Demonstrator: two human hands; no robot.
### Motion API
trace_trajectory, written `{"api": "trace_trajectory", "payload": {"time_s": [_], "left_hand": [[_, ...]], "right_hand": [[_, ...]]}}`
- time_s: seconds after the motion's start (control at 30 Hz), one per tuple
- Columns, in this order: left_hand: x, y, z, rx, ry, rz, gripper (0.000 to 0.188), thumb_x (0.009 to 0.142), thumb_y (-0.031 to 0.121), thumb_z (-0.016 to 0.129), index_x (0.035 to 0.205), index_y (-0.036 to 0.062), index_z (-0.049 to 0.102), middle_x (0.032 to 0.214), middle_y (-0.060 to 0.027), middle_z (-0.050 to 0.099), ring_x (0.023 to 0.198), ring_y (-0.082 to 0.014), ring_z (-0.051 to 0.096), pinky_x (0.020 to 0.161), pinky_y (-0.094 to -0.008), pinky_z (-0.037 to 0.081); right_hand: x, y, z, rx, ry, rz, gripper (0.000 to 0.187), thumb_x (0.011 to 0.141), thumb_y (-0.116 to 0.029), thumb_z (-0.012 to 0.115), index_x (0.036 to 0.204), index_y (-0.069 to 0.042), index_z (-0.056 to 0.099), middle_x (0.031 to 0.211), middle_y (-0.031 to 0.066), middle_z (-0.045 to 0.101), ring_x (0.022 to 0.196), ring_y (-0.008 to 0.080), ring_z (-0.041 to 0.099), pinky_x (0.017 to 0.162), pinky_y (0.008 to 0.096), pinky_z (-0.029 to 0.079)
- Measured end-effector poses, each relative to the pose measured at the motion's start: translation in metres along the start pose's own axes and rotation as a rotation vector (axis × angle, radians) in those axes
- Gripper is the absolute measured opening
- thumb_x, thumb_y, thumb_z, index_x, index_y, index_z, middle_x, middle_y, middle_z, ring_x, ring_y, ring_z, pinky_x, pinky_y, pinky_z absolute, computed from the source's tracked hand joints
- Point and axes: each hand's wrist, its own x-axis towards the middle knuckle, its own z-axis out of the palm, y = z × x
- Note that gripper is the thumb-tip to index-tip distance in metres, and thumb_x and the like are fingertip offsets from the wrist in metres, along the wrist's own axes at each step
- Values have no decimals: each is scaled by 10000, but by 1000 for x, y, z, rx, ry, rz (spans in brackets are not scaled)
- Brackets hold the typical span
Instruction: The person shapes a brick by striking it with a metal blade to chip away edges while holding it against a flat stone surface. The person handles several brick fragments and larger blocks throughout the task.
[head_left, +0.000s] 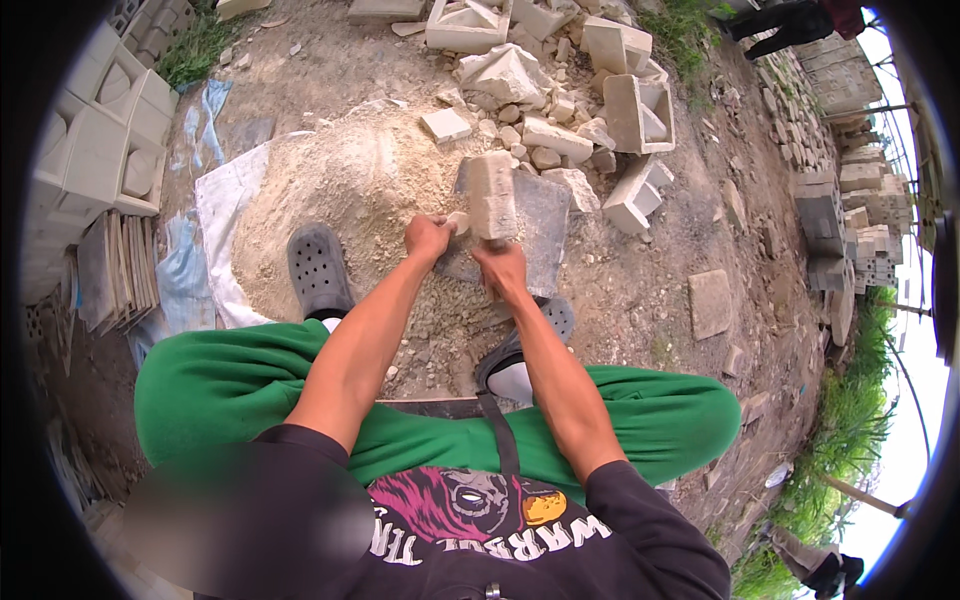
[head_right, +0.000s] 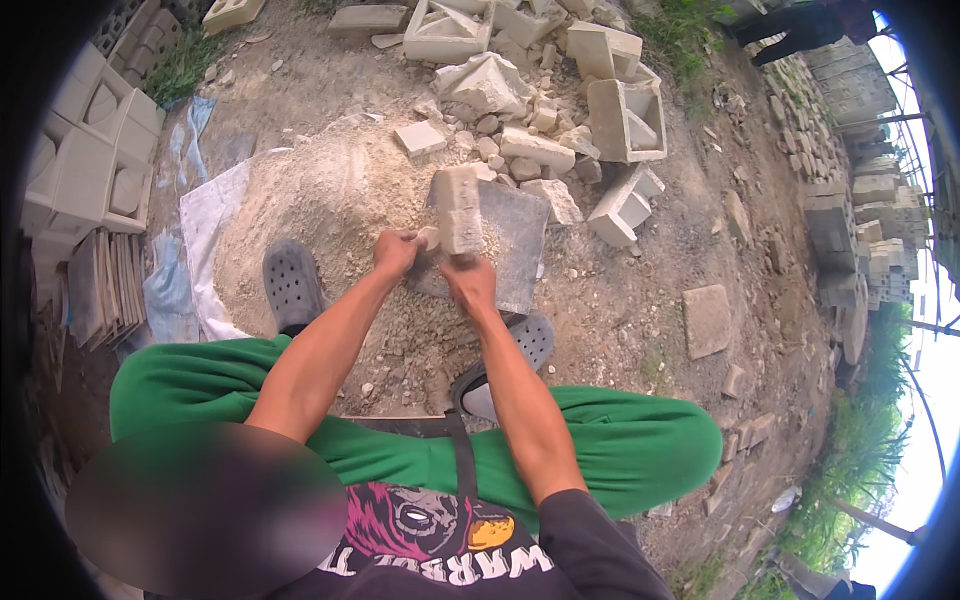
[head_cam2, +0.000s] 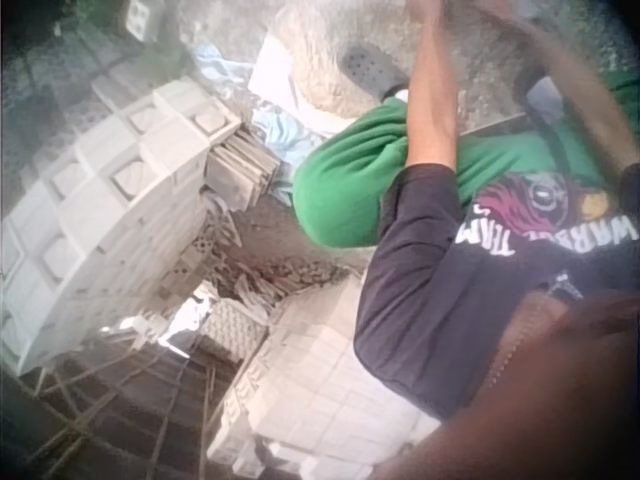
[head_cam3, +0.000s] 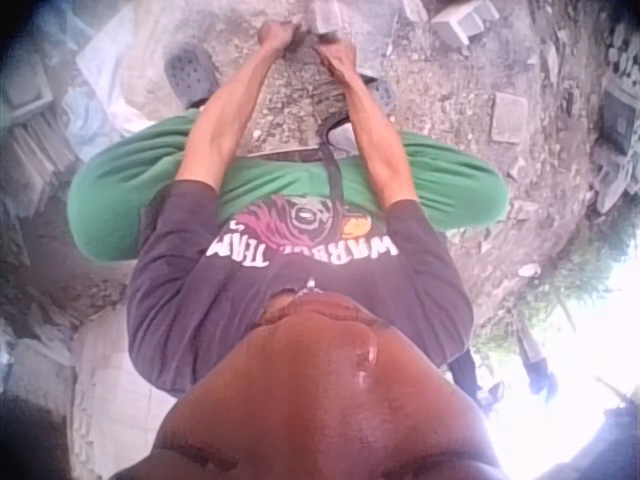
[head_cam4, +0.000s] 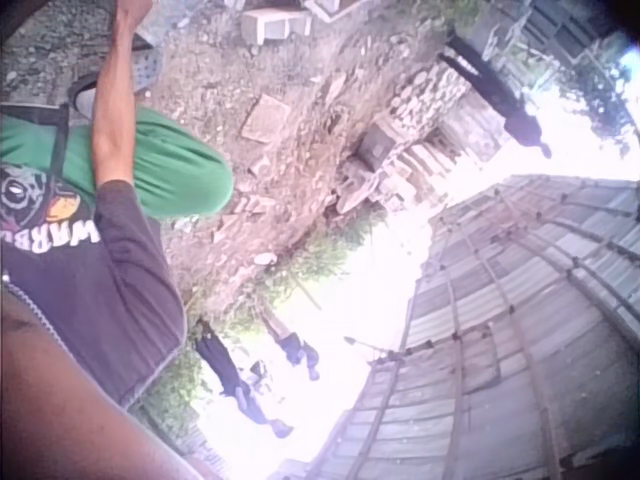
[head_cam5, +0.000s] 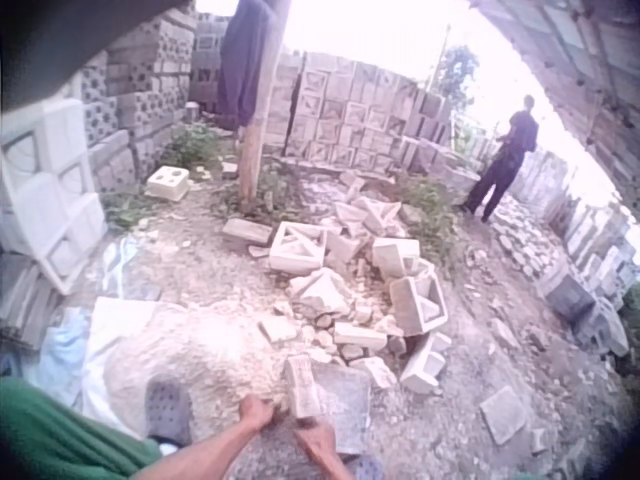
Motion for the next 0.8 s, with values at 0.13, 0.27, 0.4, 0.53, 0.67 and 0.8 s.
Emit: {"api": "trace_trajectory", "payload": {"time_s": [0.13, 0.27, 0.4, 0.53, 0.67, 0.8], "left_hand": [[0, -6, -9, 36, -5, -3, 370, 758, 331, 811, 1056, 115, 789, 997, -164, 756, 923, -303, 734, 844, -379, 555], [-6, 3, -10, 31, -25, 5, 387, 799, 286, 783, 1103, 47, 764, 982, -163, 764, 894, -249, 741, 818, -349, 543], [-5, 7, -5, 41, -41, 4, 374, 797, 282, 787, 1086, 46, 770, 965, -159, 766, 869, -238, 740, 803, -352, 545], [1, 1, -10, 31, 12, -32, 358, 789, 275, 794, 1066, 49, 776, 959, -158, 767, 844, -228, 739, 788, -353, 550], [-2, -2, -8, 32, -22, -23, 367, 776, 275, 800, 1068, 53, 776, 968, -152, 767, 873, -237, 743, 806, -349, 553], [-5, 2, -11, 51, 5, -4, 383, 772, 293, 802, 1070, 53, 774, 993, -150, 765, 897, -241, 742, 823, -342, 551]], "right_hand": [[-2, -51, -18, -91, 93, -20, 296, 765, -273, 761, 769, 14, 687, 587, 83, 643, 524, 181, 626, 510, 348, 488], [10, -79, -25, -203, 196, -193, 280, 771, -248, 746, 795, 23, 682, 634, 154, 666, 533, 246, 636, 525, 385, 498], [6, -34, -4, -301, 220, -366, 319, 765, -277, 748, 862, 25, 712, 729, 213, 691, 591, 294, 675, 585, 405, 524], [-12, -5, -2, -201, 95, -18, 348, 746, -322, 775, 830, 13, 733, 641, 106, 680, 603, 212, 685, 601, 379, 533], [-7, -59, -16, -196, 81, 8, 326, 735, -301, 759, 782, 17, 704, 636, 140, 683, 618, 268, 706, 594, 402, 527], [7, -67, -8, -258, 196, -246, 294, 734, -270, 747, 854, -3, 710, 784, 237, 695, 772, 412, 697, 643, 436, 531]]}}
